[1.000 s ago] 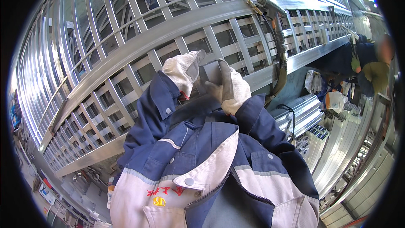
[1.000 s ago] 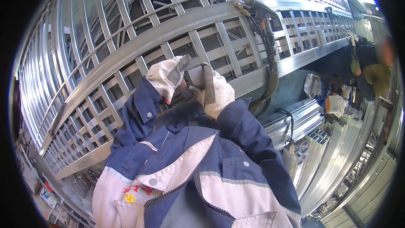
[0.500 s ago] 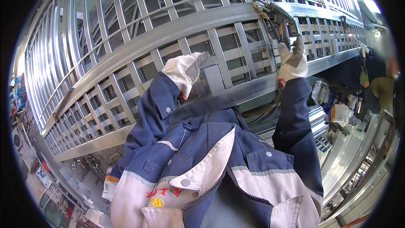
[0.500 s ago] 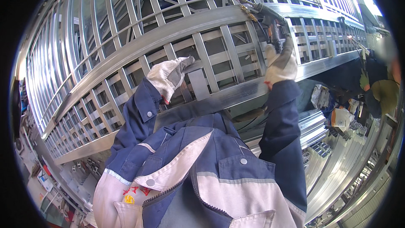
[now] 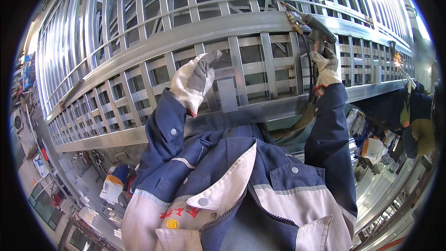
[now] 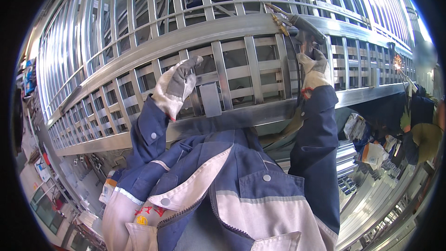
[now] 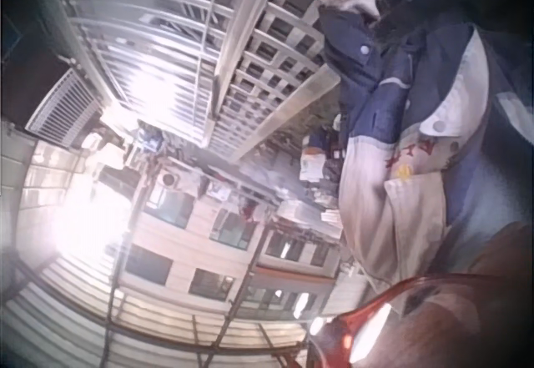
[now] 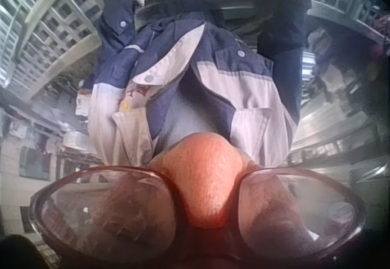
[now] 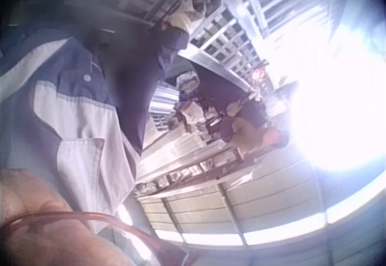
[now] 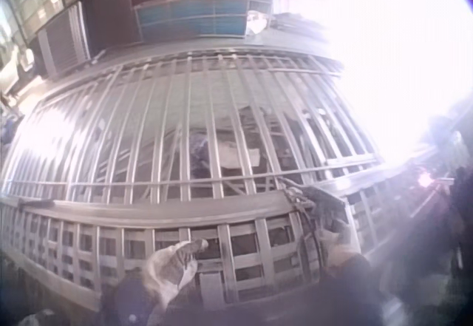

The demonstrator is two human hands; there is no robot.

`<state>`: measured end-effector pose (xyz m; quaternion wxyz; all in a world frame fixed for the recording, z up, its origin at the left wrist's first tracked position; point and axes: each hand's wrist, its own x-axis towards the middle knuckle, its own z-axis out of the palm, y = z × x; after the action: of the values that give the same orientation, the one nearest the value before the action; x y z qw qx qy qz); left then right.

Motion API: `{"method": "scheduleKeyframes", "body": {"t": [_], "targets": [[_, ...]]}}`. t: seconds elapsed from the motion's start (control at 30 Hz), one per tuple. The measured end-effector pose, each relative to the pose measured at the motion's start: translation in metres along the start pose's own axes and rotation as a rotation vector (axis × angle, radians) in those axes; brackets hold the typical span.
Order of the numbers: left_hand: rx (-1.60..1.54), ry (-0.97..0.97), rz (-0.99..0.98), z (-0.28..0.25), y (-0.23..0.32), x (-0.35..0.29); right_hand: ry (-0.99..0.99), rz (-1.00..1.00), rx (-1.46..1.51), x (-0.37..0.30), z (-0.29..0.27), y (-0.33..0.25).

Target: The person welds a metal frame structure using a handheld welding torch. They repeatedly position a small metal block against the frame and apply welds, producing bright sparks. The person adjusts the block and torch several times to weld different sections of the frame.

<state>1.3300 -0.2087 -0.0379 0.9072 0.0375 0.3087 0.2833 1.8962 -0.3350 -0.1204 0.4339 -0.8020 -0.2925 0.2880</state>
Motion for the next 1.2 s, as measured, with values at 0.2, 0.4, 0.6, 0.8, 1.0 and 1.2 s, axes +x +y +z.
{"method": "scheduleKeyframes", "body": {"t": [0.2, 0.4, 0.6, 0.8, 1.0, 1.2], "targets": [[0.671, -0.224, 0.021, 0.088, -0.078, -0.020, -0.232, 0.089, 0.253, -0.047, -0.019, -0.067], [1.207, -0.230, -0.234, 0.143, -0.163, 0.003, -0.283, 0.012, 0.122, -0.134, 0.003, -0.148], [0.934, -0.598, -0.264, 0.137, -0.171, -0.013, -0.328, 0.059, 0.278, -0.217, 0.020, -0.208], [1.107, -0.769, -0.232, 0.145, -0.168, -0.038, -0.424, 0.029, 0.100, -0.227, 0.024, -0.222], [1.316, -0.892, -0.222, 0.153, -0.152, -0.055, -0.373, 0.356, 0.528, -0.244, 0.026, -0.205], [1.712, -0.981, -0.189, 0.151, -0.116, -0.067, -0.364, 0.283, 0.419, -0.282, 0.044, -0.216]]}}
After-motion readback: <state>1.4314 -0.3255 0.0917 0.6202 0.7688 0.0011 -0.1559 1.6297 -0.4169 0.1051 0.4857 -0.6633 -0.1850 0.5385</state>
